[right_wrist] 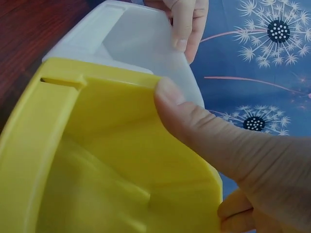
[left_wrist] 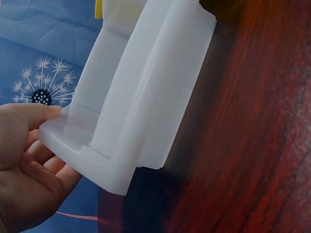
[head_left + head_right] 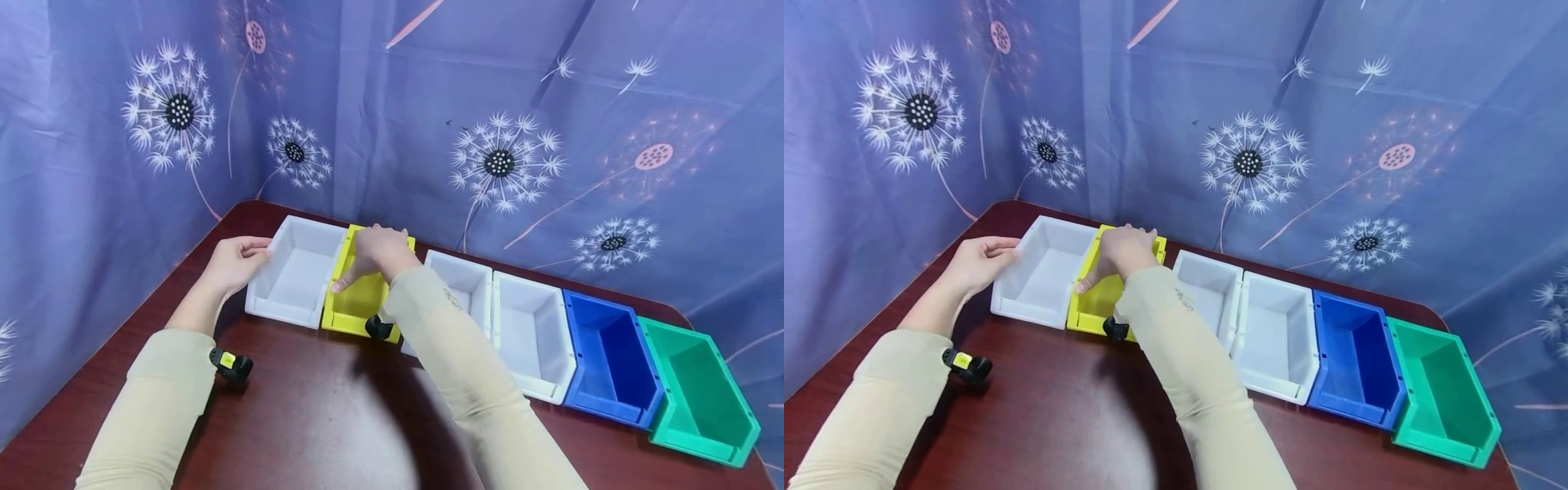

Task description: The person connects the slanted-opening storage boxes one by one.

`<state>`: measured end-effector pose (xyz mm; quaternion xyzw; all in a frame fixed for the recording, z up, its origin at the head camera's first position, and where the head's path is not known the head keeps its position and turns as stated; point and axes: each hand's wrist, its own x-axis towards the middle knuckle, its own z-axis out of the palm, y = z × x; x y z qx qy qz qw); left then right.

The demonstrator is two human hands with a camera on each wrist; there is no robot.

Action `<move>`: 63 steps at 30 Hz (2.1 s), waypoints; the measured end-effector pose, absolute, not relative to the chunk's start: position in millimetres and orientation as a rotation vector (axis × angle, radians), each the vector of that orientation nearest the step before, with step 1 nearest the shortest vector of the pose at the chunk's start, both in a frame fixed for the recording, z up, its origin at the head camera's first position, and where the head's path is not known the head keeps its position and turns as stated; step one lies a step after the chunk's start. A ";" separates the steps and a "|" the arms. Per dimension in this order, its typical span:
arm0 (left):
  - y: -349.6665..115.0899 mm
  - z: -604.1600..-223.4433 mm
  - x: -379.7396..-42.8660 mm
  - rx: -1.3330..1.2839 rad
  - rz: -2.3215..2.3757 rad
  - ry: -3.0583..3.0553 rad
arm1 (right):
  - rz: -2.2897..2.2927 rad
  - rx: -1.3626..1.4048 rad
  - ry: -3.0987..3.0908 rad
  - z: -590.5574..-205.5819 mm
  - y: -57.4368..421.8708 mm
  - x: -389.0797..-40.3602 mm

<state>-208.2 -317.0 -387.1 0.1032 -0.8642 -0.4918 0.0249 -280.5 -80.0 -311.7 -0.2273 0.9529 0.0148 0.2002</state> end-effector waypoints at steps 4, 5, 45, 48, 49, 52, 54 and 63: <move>-315.8 -383.8 -209.1 0.295 -1.494 -2.674 | 0.044 -0.611 2.666 -311.1 -78.9 -280.4; -315.8 -383.7 -209.6 0.300 -1.495 -2.676 | 0.054 -0.605 2.669 -312.4 -78.0 -280.3; -309.9 -388.1 -196.1 0.354 -1.828 -2.610 | -0.139 -0.850 2.595 -332.4 -50.6 -308.2; -307.9 -388.8 -198.4 0.357 -1.828 -2.606 | -0.144 -0.839 2.599 -333.4 -48.9 -309.8; -307.3 -388.8 -198.7 0.359 -1.827 -2.607 | -0.143 -0.833 2.599 -333.4 -48.7 -309.8; -305.9 -388.6 -199.2 0.358 -1.806 -2.622 | -0.123 -0.803 2.598 -331.9 -49.5 -307.6; -305.7 -388.0 -199.2 0.353 -1.779 -2.640 | -0.109 -0.768 2.597 -329.0 -51.6 -304.8; -310.4 -383.3 -199.0 0.343 -1.682 -2.689 | -0.020 -0.647 2.565 -310.3 -71.8 -297.0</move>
